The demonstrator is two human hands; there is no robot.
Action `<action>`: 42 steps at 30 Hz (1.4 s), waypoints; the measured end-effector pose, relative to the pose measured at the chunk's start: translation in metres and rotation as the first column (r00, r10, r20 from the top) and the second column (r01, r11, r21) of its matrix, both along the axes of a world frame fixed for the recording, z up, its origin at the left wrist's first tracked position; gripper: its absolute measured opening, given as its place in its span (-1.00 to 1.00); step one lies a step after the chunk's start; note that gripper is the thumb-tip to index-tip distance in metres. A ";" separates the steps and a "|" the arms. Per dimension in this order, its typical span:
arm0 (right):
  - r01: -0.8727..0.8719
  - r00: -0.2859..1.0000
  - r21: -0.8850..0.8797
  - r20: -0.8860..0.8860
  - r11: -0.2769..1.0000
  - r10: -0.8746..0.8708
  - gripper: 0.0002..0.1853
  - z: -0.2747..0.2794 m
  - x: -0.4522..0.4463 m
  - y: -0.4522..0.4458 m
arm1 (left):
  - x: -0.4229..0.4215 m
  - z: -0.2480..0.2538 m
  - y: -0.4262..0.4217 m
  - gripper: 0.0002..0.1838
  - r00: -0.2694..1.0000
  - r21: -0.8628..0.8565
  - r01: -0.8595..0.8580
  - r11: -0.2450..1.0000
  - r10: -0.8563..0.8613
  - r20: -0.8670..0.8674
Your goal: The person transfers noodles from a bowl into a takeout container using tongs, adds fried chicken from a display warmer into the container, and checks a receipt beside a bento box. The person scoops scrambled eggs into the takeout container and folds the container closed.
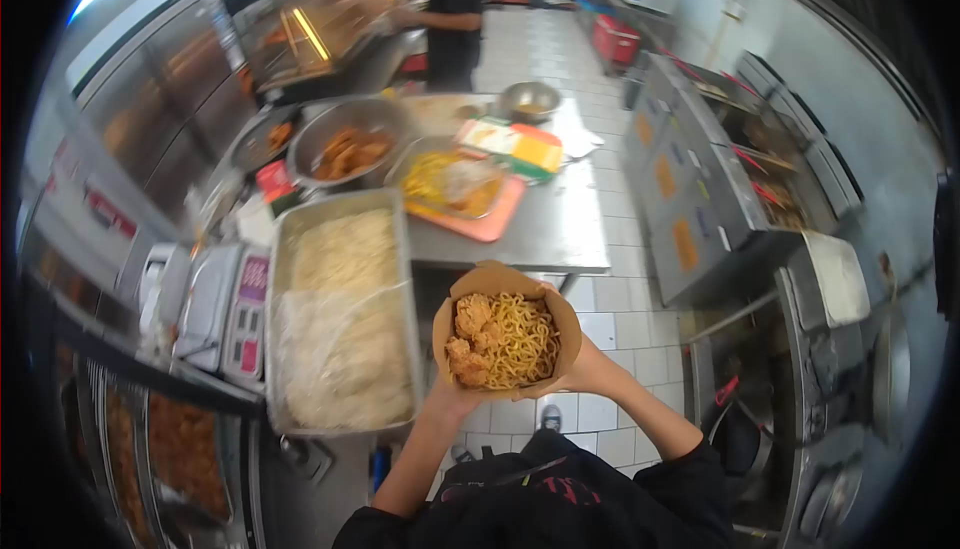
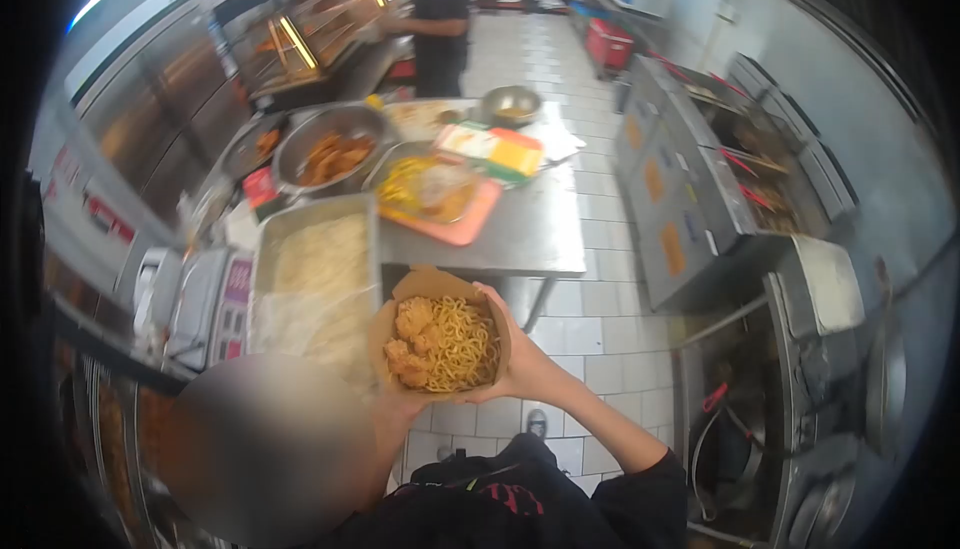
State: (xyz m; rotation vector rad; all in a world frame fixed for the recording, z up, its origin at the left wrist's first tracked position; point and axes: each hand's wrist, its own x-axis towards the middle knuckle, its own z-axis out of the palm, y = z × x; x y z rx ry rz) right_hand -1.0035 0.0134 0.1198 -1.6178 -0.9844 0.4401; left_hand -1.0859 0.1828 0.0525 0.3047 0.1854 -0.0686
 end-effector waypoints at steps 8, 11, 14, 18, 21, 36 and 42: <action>0.299 0.934 -0.071 0.228 0.952 -0.276 0.33 -0.010 0.086 -0.197 | 0.144 -0.035 -0.186 -0.45 0.919 -0.288 0.377 0.880 -0.394 -0.003; 0.317 0.939 -0.087 0.166 0.944 -0.300 0.27 -0.022 0.135 -0.244 | 0.191 -0.051 -0.236 -0.44 0.922 -0.288 0.380 0.879 -0.387 0.035; 0.287 0.943 -0.087 0.200 0.954 -0.266 0.22 -0.038 0.200 -0.268 | 0.240 -0.056 -0.261 -0.43 0.944 -0.005 0.323 0.947 -0.322 -0.075; 0.150 0.978 -0.007 0.144 0.989 -0.148 0.34 -0.061 0.319 -0.264 | 0.341 -0.056 -0.257 -0.41 0.973 0.093 0.226 0.970 -0.220 -0.067; 0.141 0.978 -0.006 0.157 0.990 -0.138 0.32 -0.059 0.409 -0.261 | 0.431 -0.070 -0.242 -0.41 0.984 0.081 0.166 0.983 -0.160 -0.077; 0.038 0.898 -0.935 -0.123 0.354 -0.422 -0.33 -0.326 0.744 -0.400 | 0.961 -0.041 -0.166 -0.43 0.992 0.014 0.073 0.997 -0.074 0.106; 0.143 0.947 -0.905 0.007 0.401 -0.322 -0.35 -0.330 1.019 -0.358 | 1.115 -0.039 -0.097 -0.44 0.990 -0.046 -0.110 0.993 0.113 0.081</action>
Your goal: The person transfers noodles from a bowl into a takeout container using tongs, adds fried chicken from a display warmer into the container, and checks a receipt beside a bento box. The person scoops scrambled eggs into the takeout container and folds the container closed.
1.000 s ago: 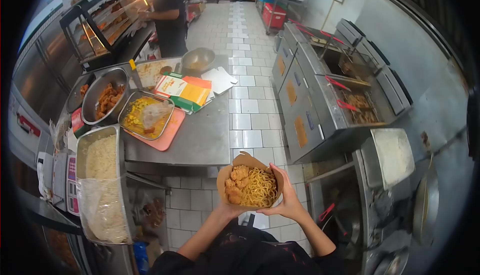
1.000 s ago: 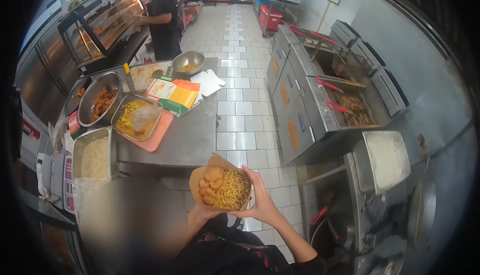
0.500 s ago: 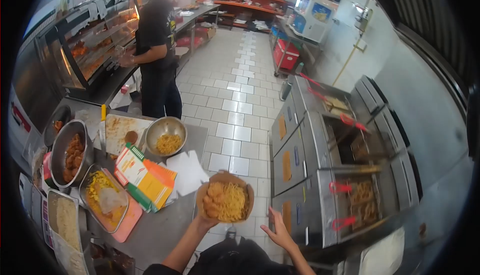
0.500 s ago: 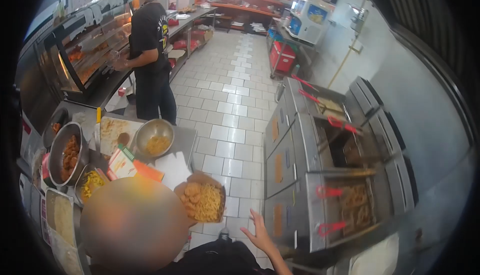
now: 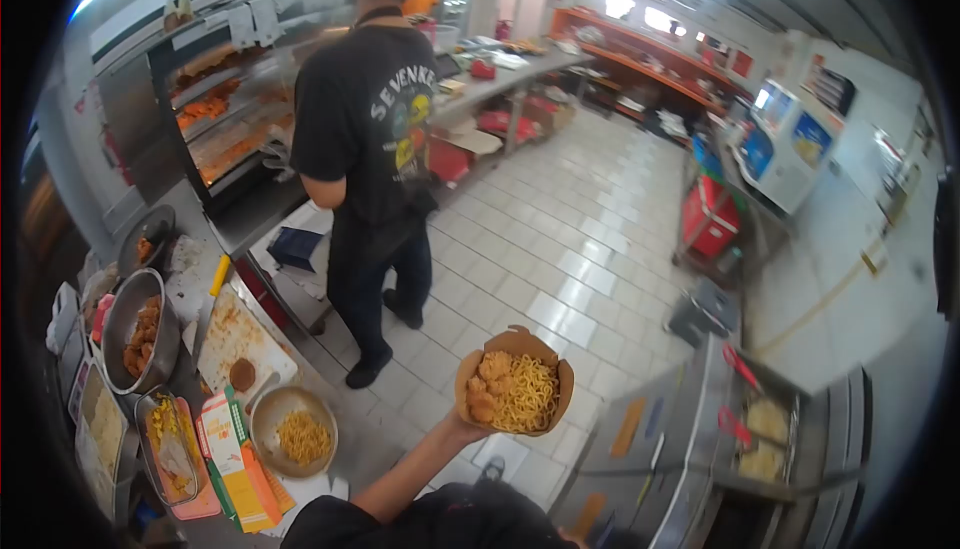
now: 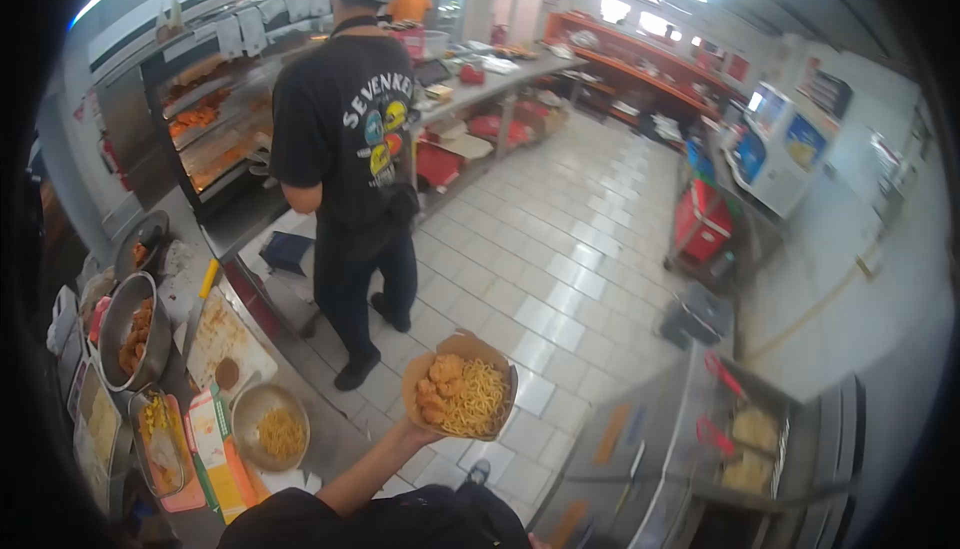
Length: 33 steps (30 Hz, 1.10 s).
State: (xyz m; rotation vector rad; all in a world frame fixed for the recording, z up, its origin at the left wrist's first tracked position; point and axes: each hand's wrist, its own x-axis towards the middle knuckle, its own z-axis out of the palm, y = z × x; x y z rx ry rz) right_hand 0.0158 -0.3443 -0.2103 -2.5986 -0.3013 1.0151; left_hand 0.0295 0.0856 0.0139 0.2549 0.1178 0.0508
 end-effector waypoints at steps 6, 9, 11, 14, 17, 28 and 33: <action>-0.225 0.956 0.476 0.278 0.850 0.098 -0.51 0.121 0.329 0.230 | 0.107 -0.007 0.089 -0.44 0.973 -0.076 -0.229 0.970 0.229 -0.013; -0.409 0.907 0.622 0.197 0.668 0.372 -0.25 0.202 0.425 0.363 | 0.171 -0.023 0.139 -0.44 0.950 -0.111 -0.309 0.945 0.311 -0.003; -0.480 0.832 0.669 0.142 0.567 0.536 -0.07 0.233 0.466 0.434 | 0.221 -0.031 0.175 -0.45 0.939 -0.125 -0.342 0.931 0.345 0.001; -0.482 0.763 0.762 0.124 0.432 0.634 0.10 0.256 0.508 0.523 | 0.306 -0.031 0.233 -0.45 0.936 -0.135 -0.346 0.929 0.351 0.018; -0.460 0.759 0.819 0.162 0.343 0.631 0.21 0.272 0.562 0.592 | 0.385 -0.020 0.282 -0.44 0.941 -0.169 -0.331 0.928 0.337 0.006; -0.598 0.594 0.782 0.286 0.175 0.752 0.26 0.268 0.790 0.841 | 0.590 -0.021 0.467 -0.40 0.870 0.155 -0.451 0.879 0.472 -0.144; -0.639 0.380 0.768 0.268 0.042 0.885 0.28 0.266 0.853 0.980 | 0.641 -0.016 0.564 -0.40 0.662 0.654 -0.431 0.622 0.710 -0.239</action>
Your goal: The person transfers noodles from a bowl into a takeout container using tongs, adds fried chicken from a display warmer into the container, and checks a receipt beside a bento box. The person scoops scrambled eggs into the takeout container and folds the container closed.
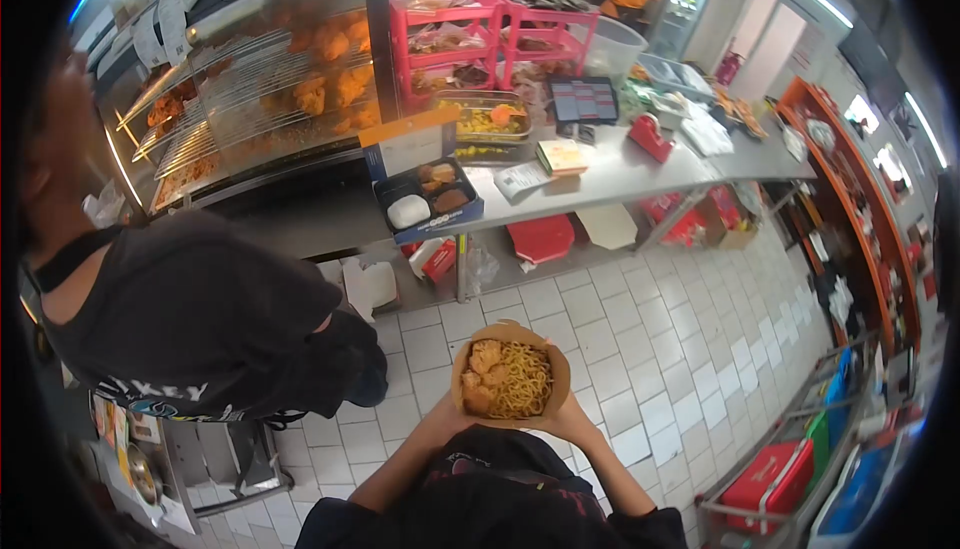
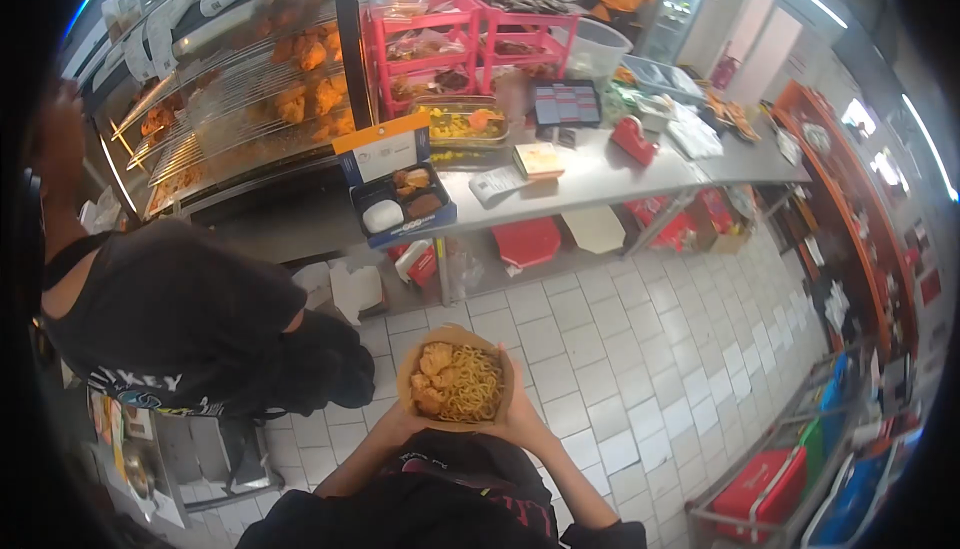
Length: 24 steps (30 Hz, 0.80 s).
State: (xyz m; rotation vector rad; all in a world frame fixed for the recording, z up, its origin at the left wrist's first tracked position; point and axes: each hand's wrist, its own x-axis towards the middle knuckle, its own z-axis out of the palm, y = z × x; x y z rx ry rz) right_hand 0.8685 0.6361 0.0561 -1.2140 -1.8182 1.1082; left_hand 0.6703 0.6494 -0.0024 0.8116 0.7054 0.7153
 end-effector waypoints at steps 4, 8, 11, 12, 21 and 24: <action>-0.205 0.977 -0.135 -0.084 0.969 0.195 0.32 -0.018 0.025 0.109 | 0.022 0.000 0.077 -0.39 0.949 0.155 -0.149 0.977 0.185 -0.254; -0.299 0.951 -0.270 -0.170 0.915 0.260 0.29 -0.063 0.055 0.210 | 0.053 0.033 0.170 -0.34 0.930 -0.156 -0.357 0.921 0.334 -0.157; -0.182 0.983 -0.174 -0.021 0.968 0.181 -0.06 -0.080 0.091 0.261 | 0.080 0.023 0.241 -0.32 0.964 -0.123 -0.263 0.957 0.255 -0.075; -0.125 0.991 -0.075 0.030 0.989 0.127 -0.21 -0.083 0.106 0.277 | 0.093 0.017 0.268 -0.32 0.964 -0.129 -0.264 0.956 0.256 -0.074; 0.192 0.951 0.019 0.244 0.981 -0.191 -0.39 -0.127 0.299 0.440 | 0.292 -0.043 0.480 -0.37 0.999 -0.102 0.046 0.994 -0.046 -0.003; 0.221 0.939 -0.001 0.270 0.975 -0.212 -0.38 -0.138 0.353 0.508 | 0.360 -0.072 0.533 -0.38 0.990 -0.122 -0.088 0.989 0.074 -0.121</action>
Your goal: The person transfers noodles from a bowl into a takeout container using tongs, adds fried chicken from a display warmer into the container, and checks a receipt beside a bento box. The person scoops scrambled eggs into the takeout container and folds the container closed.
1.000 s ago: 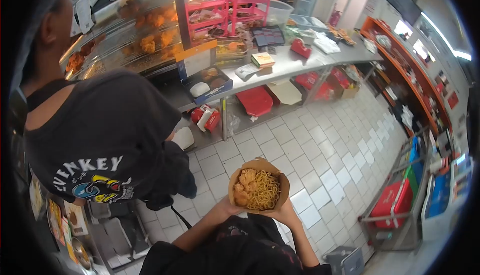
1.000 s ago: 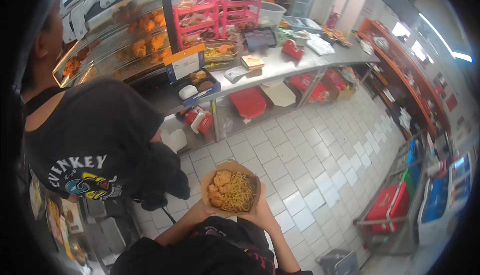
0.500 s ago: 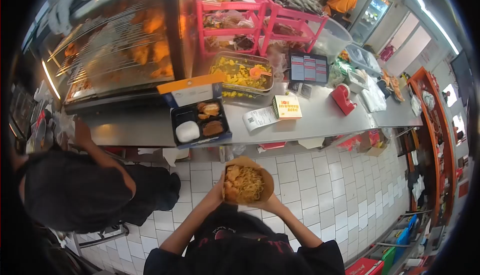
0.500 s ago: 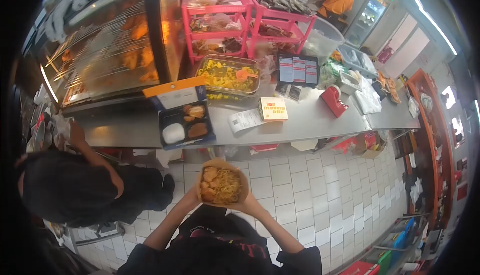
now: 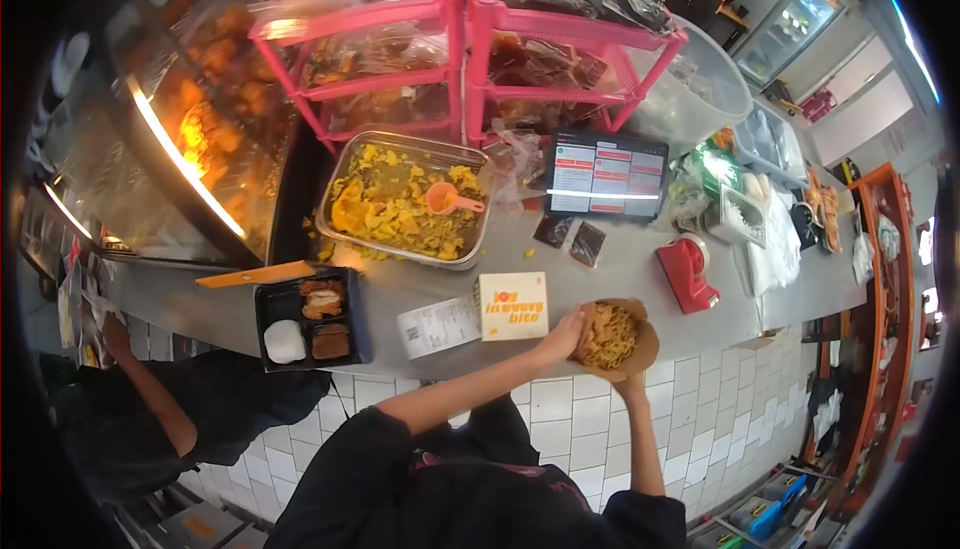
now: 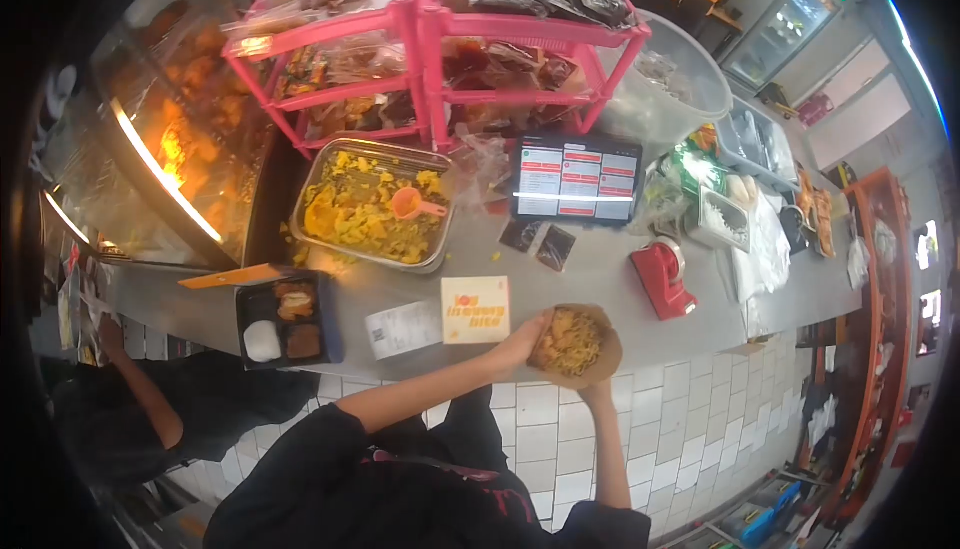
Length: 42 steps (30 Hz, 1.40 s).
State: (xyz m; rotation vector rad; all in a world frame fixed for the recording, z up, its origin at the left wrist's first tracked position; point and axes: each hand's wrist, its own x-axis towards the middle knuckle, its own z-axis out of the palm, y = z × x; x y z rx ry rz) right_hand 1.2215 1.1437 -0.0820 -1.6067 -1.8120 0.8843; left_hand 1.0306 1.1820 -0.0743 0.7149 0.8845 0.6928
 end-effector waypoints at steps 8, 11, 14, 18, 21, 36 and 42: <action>-0.066 0.998 -0.127 -0.017 0.990 0.065 -0.35 -0.010 0.051 0.096 | 0.028 0.031 0.053 -0.41 0.985 -0.061 -0.142 0.988 0.134 -0.112; -0.083 0.996 -0.150 -0.030 0.985 0.079 -0.34 -0.007 0.057 0.100 | 0.004 0.042 0.042 -0.42 0.996 -0.115 -0.061 0.992 0.052 -0.074; -0.106 0.994 -0.170 -0.039 0.980 0.100 -0.33 -0.005 0.062 0.099 | -0.031 0.055 0.010 -0.49 0.996 -0.065 0.016 0.998 -0.021 -0.091; -0.143 0.990 -0.184 -0.043 0.972 0.138 -0.32 -0.005 0.057 0.102 | -0.056 0.068 -0.016 -0.61 0.999 0.008 -0.027 1.000 0.027 -0.041; -0.172 0.985 -0.176 -0.060 0.969 0.164 -0.31 -0.009 0.046 0.103 | -0.074 0.089 -0.009 -0.65 0.965 0.162 -0.228 0.960 0.246 -0.097; -0.175 0.980 -0.216 -0.136 0.961 0.147 -0.02 -0.040 0.037 0.082 | 0.011 0.015 0.061 -0.45 0.848 0.276 -0.173 0.945 0.285 -0.446; -0.144 0.924 -0.182 -0.375 0.973 0.067 0.04 0.044 -0.015 0.080 | -0.032 0.080 0.021 -0.54 0.927 0.228 -0.310 0.923 0.346 -0.143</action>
